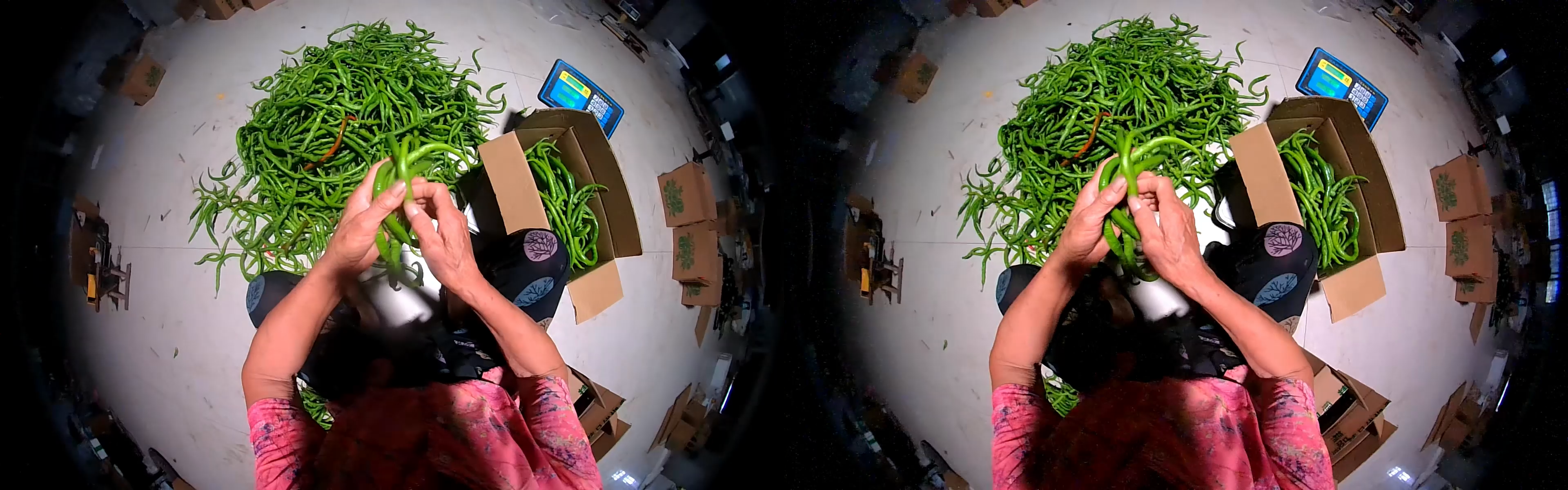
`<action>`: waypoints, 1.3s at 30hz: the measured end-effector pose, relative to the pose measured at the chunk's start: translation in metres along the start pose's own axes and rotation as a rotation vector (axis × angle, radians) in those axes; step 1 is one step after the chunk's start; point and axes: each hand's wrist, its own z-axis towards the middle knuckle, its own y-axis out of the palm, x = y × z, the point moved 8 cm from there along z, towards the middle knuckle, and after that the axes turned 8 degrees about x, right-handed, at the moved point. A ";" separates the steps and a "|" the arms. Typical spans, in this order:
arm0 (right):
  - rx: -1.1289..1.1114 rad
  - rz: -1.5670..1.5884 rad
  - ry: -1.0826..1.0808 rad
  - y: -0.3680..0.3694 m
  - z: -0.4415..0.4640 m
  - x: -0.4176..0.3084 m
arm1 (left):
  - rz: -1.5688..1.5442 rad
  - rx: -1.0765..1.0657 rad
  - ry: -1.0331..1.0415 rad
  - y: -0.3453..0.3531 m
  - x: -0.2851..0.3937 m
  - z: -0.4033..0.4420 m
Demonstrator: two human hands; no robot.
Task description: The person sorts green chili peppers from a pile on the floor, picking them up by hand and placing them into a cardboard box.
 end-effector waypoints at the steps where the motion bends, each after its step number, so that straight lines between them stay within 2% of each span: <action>1: -0.019 0.024 -0.010 0.000 -0.001 -0.001 | 0.011 0.021 0.017 -0.004 0.000 0.001; 4: 0.046 0.287 0.007 -0.002 0.004 0.002 | 0.034 0.076 0.035 -0.012 0.000 0.005; 5: 0.055 0.357 0.131 -0.006 0.004 0.006 | 0.040 0.092 0.024 -0.011 0.001 0.003; 8: 0.093 0.430 0.175 -0.023 0.018 0.029 | 0.064 0.134 0.040 -0.014 0.005 0.001; 9: 0.175 0.491 0.244 -0.029 0.021 0.032 | 0.081 0.131 0.055 -0.016 0.005 0.001; 12: 0.097 0.811 0.300 -0.038 0.027 0.045 | 0.106 0.176 0.047 -0.020 0.004 0.001; 17: -0.244 1.204 0.483 -0.030 0.016 0.048 | -0.029 0.187 0.029 -0.028 0.004 0.003; 21: -0.217 1.303 0.510 -0.029 0.013 0.054 | -0.101 0.190 0.027 -0.023 0.014 -0.001; 24: -0.142 1.255 0.562 -0.032 0.013 0.052 | -0.131 0.124 0.049 -0.028 0.012 0.003; 27: -0.088 1.178 0.505 -0.041 0.014 0.045 | -0.112 0.154 0.044 -0.029 0.012 0.004; 28: -0.100 1.096 0.472 -0.044 0.014 0.040 | -0.108 0.170 0.044 -0.031 0.012 0.004; 31: -0.041 0.566 0.379 -0.048 0.009 0.023 | -0.115 0.123 0.041 -0.028 0.011 0.005; 32: -0.050 0.456 0.422 -0.045 0.004 0.022 | -0.117 0.117 0.041 -0.027 0.009 0.006; 34: -0.079 0.306 0.260 -0.027 0.001 0.009 | -0.096 0.151 0.031 -0.027 0.005 0.006; 35: -0.150 -0.011 0.230 -0.020 -0.002 0.014 | -0.095 0.145 0.025 -0.027 0.003 0.006; 38: -0.154 -0.097 0.028 0.003 -0.004 -0.001 | -0.171 0.033 -0.016 -0.024 -0.007 0.012; 39: -0.173 -0.061 0.074 0.006 -0.005 0.001 | -0.210 0.016 -0.052 -0.021 -0.005 0.011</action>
